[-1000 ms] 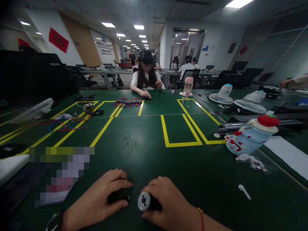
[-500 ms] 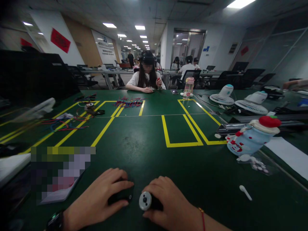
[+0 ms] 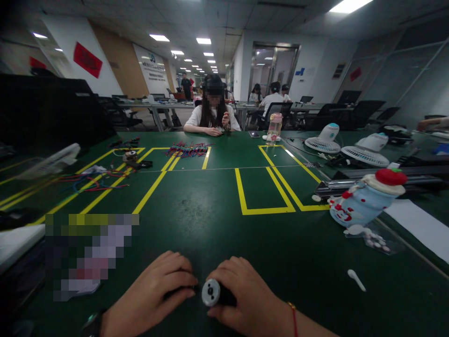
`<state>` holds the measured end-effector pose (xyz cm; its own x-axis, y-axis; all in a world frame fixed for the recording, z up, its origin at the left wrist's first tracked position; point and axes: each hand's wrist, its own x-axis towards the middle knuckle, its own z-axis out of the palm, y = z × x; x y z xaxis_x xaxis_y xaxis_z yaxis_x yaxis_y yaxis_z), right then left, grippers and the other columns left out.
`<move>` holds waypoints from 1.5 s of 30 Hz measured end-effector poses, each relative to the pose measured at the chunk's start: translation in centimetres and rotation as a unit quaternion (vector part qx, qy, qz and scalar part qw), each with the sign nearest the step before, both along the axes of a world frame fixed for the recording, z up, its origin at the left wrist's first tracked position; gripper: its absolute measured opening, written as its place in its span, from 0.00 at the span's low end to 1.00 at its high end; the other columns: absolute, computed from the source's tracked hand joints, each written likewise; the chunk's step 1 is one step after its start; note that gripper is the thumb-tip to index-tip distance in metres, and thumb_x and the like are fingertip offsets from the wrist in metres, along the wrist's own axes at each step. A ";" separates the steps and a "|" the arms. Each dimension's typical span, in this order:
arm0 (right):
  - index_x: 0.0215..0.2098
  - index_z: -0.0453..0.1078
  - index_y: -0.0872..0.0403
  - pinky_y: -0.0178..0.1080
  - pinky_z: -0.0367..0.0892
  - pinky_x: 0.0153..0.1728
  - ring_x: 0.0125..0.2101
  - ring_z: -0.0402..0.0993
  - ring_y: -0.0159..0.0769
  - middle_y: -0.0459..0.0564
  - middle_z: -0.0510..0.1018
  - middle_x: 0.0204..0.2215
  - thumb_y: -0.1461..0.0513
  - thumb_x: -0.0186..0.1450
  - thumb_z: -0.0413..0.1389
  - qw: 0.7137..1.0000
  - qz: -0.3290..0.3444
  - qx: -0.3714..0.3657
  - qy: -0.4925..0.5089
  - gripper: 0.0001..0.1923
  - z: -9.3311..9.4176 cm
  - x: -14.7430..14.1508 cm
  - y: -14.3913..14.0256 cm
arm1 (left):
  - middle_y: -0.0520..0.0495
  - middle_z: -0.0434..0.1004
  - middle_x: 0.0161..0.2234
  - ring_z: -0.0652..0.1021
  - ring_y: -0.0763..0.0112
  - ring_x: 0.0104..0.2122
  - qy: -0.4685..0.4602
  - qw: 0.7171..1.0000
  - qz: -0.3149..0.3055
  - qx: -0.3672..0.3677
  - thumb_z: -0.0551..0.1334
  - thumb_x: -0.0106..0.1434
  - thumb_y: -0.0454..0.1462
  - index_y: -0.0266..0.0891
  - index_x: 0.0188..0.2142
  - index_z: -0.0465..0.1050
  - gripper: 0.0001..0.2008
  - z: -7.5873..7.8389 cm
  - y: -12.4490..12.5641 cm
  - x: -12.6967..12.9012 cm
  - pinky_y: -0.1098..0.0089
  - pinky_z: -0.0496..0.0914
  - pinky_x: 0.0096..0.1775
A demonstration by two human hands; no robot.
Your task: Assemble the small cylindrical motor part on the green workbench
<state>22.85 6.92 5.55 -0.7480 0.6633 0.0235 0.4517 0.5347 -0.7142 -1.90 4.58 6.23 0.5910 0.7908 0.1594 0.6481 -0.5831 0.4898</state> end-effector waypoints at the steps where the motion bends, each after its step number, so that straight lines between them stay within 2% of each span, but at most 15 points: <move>1: 0.47 0.68 0.50 0.41 0.59 0.44 0.42 0.67 0.39 0.47 0.75 0.43 0.56 0.60 0.62 1.000 -0.001 0.002 -0.001 0.18 0.0 0.0 0.0 | 0.49 0.74 0.38 0.73 0.64 0.38 -0.033 0.999 0.006 0.001 0.61 0.67 0.34 0.45 0.43 0.74 0.06 0.0 -0.2 0.4 0.64 0.65 0.40; 5: 0.44 0.69 0.50 0.40 0.58 0.42 0.40 0.66 0.38 0.46 0.75 0.42 0.55 0.60 0.62 1.000 -0.004 0.015 -0.001 0.16 -0.2 -0.3 -0.1 | 0.47 0.75 0.38 0.74 0.64 0.37 -0.129 0.991 0.022 0.025 0.59 0.68 0.34 0.45 0.45 0.73 0.08 0.4 -0.9 2.1 0.65 0.66 0.39; 10: 0.43 0.69 0.50 0.41 0.57 0.42 0.40 0.66 0.37 0.45 0.74 0.41 0.55 0.62 0.61 1.000 -0.004 0.023 -0.004 0.13 -0.3 -0.5 -0.5 | 0.47 0.76 0.36 0.74 0.64 0.35 -0.099 0.994 0.020 0.043 0.60 0.66 0.32 0.45 0.44 0.74 0.09 0.6 -1.2 3.4 0.65 0.66 0.35; 15: 0.42 0.68 0.50 0.41 0.57 0.43 0.41 0.66 0.38 0.46 0.74 0.42 0.55 0.62 0.60 1.000 -0.001 0.026 -0.003 0.12 -0.5 -0.4 -0.6 | 0.46 0.75 0.38 0.75 0.63 0.37 -0.125 0.991 0.035 -0.006 0.59 0.64 0.30 0.45 0.42 0.76 0.11 1.2 -1.5 4.2 0.64 0.69 0.38; 18: 0.45 0.68 0.50 0.41 0.57 0.43 0.41 0.66 0.38 0.47 0.74 0.43 0.55 0.62 0.60 1.000 -0.003 0.028 -0.003 0.14 -0.5 -0.2 -0.5 | 0.46 0.73 0.44 0.75 0.63 0.43 -0.151 0.986 0.035 -0.064 0.60 0.59 0.28 0.47 0.49 0.73 0.19 1.4 -1.7 3.8 0.64 0.71 0.44; 20: 0.46 0.68 0.50 0.41 0.58 0.43 0.41 0.66 0.38 0.46 0.74 0.43 0.55 0.61 0.61 1.000 -0.005 0.023 0.001 0.17 -0.4 0.0 -0.4 | 0.46 0.71 0.49 0.73 0.62 0.47 -0.145 0.985 0.047 -0.080 0.61 0.58 0.27 0.48 0.56 0.67 0.27 1.0 -1.5 2.8 0.62 0.70 0.49; 22: 0.46 0.68 0.49 0.41 0.58 0.43 0.41 0.66 0.38 0.45 0.74 0.43 0.55 0.60 0.62 1.000 -0.004 0.015 0.006 0.17 -0.2 0.2 -0.4 | 0.45 0.68 0.53 0.72 0.61 0.50 -0.124 0.988 0.056 -0.080 0.61 0.58 0.28 0.48 0.58 0.64 0.29 0.2 -0.7 1.2 0.61 0.69 0.52; 26: 0.47 0.68 0.48 0.41 0.58 0.44 0.42 0.66 0.38 0.45 0.74 0.44 0.57 0.59 0.63 1.000 -0.001 -0.001 0.006 0.19 0.2 0.6 -0.4 | 0.47 0.72 0.43 0.75 0.66 0.42 -0.086 0.990 0.094 -0.069 0.55 0.66 0.30 0.44 0.47 0.74 0.14 -1.5 1.8 -2.0 0.65 0.71 0.45; 28: 0.47 0.69 0.49 0.41 0.58 0.44 0.42 0.67 0.38 0.46 0.75 0.44 0.57 0.59 0.64 1.000 0.000 -0.005 0.007 0.19 0.2 0.7 -0.4 | 0.47 0.72 0.42 0.75 0.67 0.41 -0.084 0.989 0.108 -0.062 0.53 0.68 0.30 0.42 0.48 0.73 0.14 -1.8 2.6 -2.8 0.65 0.71 0.44; 34: 0.48 0.68 0.48 0.40 0.58 0.45 0.42 0.67 0.37 0.45 0.74 0.44 0.55 0.58 0.64 1.000 0.003 0.011 0.017 0.21 -0.7 1.0 -0.4 | 0.48 0.71 0.41 0.74 0.66 0.41 -0.080 0.990 0.103 -0.050 0.55 0.67 0.32 0.42 0.45 0.74 0.11 -2.6 2.6 -2.5 0.66 0.70 0.44; 41: 0.47 0.69 0.49 0.40 0.58 0.44 0.42 0.67 0.37 0.45 0.75 0.43 0.55 0.59 0.63 1.000 -0.002 0.022 0.021 0.19 -3.1 0.8 -1.2 | 0.48 0.72 0.40 0.74 0.65 0.40 -0.052 0.996 0.075 -0.018 0.58 0.66 0.32 0.44 0.44 0.74 0.10 -5.3 1.8 -2.3 0.65 0.70 0.43; 45: 0.47 0.69 0.49 0.41 0.58 0.43 0.41 0.67 0.37 0.45 0.75 0.43 0.54 0.59 0.63 0.999 -0.015 0.048 0.018 0.19 -4.3 0.6 -2.2 | 0.48 0.72 0.41 0.74 0.65 0.41 -0.104 0.992 0.067 -0.023 0.59 0.67 0.35 0.45 0.45 0.74 0.08 -5.5 0.1 -1.2 0.65 0.69 0.44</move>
